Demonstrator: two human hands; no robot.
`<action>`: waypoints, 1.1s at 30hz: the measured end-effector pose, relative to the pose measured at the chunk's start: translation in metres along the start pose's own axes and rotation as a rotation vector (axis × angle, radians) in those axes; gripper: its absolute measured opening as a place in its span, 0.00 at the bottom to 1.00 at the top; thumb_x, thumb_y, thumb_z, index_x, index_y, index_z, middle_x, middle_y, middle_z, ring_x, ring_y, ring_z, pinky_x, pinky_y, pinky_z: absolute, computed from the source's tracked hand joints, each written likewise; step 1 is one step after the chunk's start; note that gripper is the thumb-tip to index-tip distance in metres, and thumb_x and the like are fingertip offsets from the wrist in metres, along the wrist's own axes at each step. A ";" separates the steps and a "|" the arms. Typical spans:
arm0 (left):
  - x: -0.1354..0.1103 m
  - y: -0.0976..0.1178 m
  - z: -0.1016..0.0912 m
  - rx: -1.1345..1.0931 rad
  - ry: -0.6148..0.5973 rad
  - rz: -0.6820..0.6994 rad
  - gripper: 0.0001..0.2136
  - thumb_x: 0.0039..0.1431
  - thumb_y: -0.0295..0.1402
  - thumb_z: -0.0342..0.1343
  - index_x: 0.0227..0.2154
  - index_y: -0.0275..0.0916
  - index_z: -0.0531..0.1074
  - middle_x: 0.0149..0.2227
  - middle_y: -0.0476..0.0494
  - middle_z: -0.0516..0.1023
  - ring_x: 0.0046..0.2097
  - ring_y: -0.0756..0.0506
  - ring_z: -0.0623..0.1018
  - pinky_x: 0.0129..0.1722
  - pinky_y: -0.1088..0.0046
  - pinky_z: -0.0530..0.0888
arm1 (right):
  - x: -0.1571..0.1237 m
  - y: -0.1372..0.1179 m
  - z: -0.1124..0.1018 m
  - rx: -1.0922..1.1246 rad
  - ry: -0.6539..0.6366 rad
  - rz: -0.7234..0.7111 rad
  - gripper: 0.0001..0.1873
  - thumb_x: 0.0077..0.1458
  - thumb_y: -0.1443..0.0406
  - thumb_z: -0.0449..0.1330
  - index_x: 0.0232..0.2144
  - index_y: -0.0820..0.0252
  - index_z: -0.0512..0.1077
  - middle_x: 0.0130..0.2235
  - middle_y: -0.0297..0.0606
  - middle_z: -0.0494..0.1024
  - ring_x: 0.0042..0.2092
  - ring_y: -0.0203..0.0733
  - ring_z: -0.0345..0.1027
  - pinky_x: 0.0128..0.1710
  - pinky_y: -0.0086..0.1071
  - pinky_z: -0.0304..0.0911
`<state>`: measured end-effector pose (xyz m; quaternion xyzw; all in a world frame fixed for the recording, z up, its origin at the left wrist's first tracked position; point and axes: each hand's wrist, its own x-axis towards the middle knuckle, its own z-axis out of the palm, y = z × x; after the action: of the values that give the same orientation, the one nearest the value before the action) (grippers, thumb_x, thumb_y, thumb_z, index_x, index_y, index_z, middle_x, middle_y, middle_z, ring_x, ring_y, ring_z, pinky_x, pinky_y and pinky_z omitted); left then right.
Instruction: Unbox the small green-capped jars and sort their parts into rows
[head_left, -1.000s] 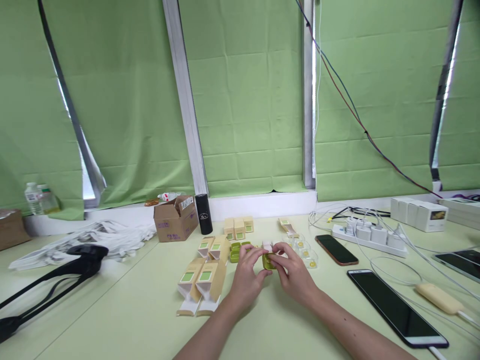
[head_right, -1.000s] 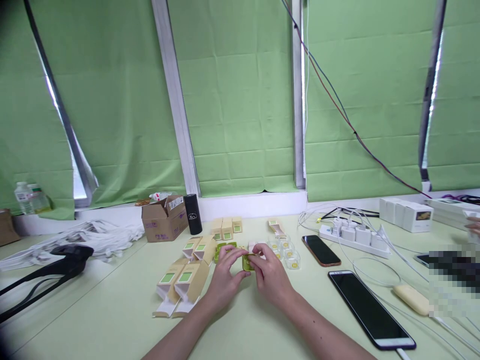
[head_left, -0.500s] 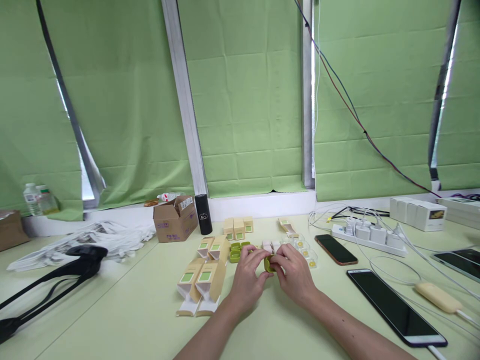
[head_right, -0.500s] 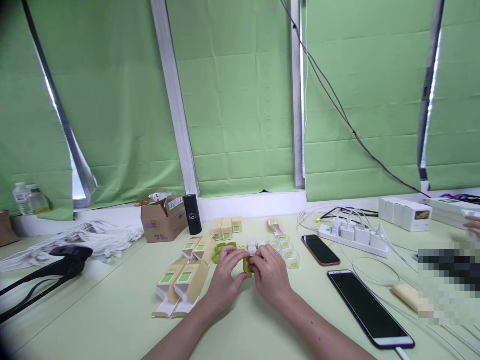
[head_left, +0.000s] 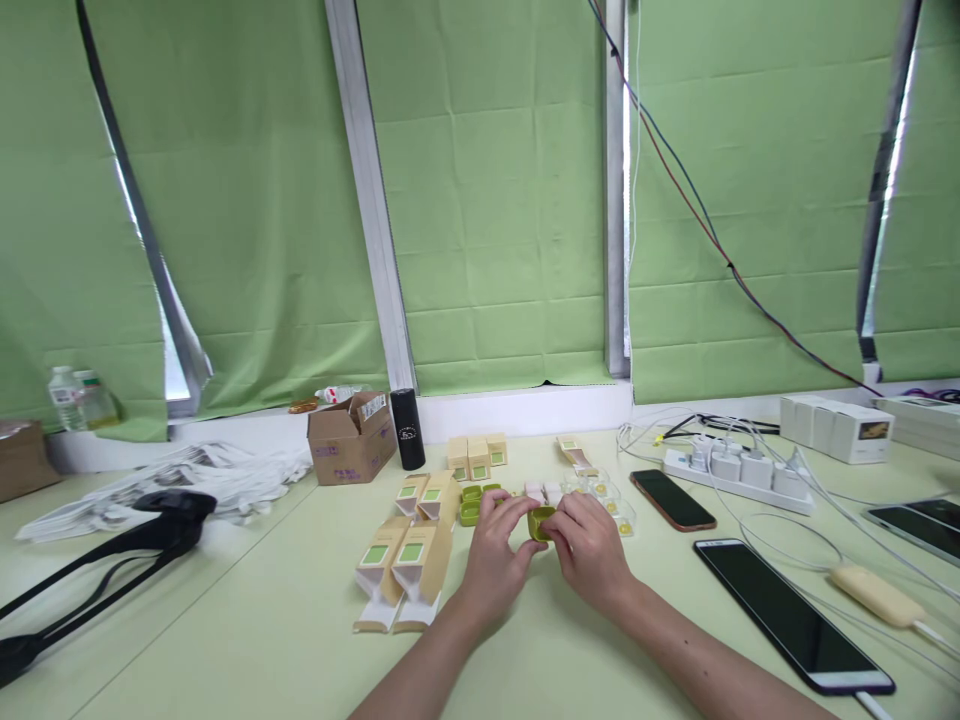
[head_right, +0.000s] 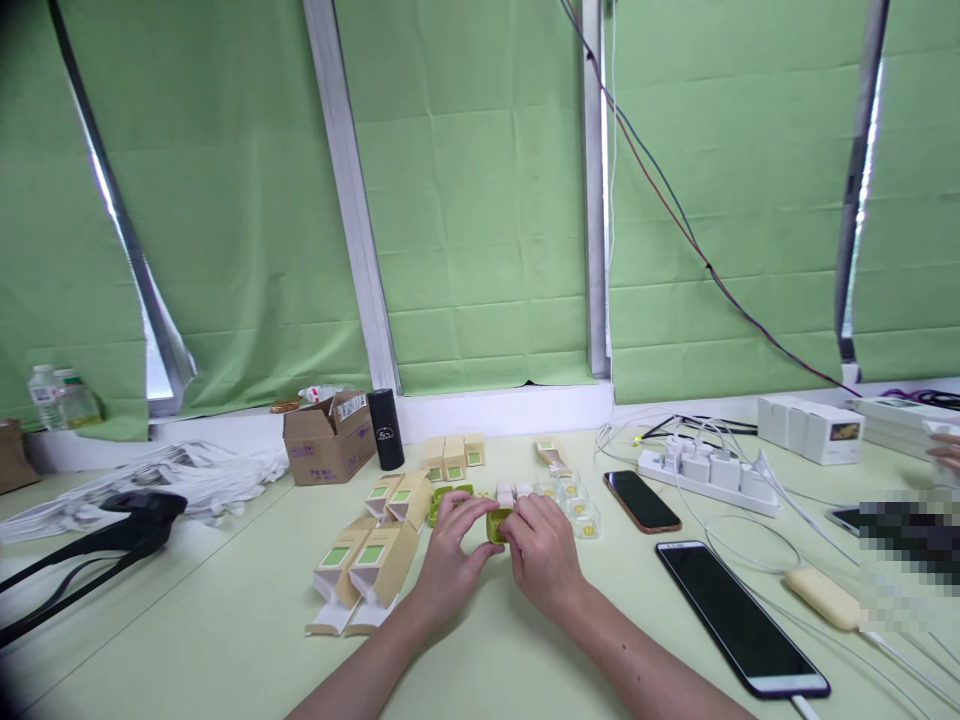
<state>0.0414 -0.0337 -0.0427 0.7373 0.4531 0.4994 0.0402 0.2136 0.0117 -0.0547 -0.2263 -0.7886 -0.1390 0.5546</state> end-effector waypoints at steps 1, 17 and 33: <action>0.000 0.000 0.000 -0.003 0.006 -0.005 0.21 0.53 0.24 0.66 0.50 0.46 0.77 0.50 0.45 0.81 0.57 0.37 0.69 0.57 0.52 0.72 | 0.000 0.000 0.000 -0.008 0.002 -0.005 0.13 0.62 0.75 0.53 0.27 0.58 0.70 0.28 0.35 0.65 0.32 0.41 0.56 0.33 0.34 0.47; 0.002 0.000 0.000 -0.034 0.015 -0.065 0.21 0.52 0.24 0.66 0.50 0.46 0.78 0.51 0.45 0.81 0.57 0.37 0.68 0.58 0.51 0.71 | 0.004 -0.004 -0.005 -0.052 0.038 -0.090 0.14 0.63 0.76 0.51 0.29 0.58 0.70 0.27 0.35 0.65 0.32 0.41 0.56 0.33 0.36 0.48; 0.006 -0.012 -0.003 -0.024 0.135 -0.193 0.20 0.52 0.26 0.64 0.49 0.45 0.79 0.49 0.42 0.78 0.57 0.37 0.70 0.58 0.52 0.70 | 0.004 -0.002 -0.007 0.006 0.065 -0.015 0.13 0.65 0.72 0.54 0.32 0.56 0.75 0.28 0.37 0.69 0.33 0.42 0.61 0.33 0.37 0.52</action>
<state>0.0324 -0.0240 -0.0435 0.6547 0.5176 0.5470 0.0662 0.2175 0.0071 -0.0485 -0.2141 -0.7722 -0.1481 0.5795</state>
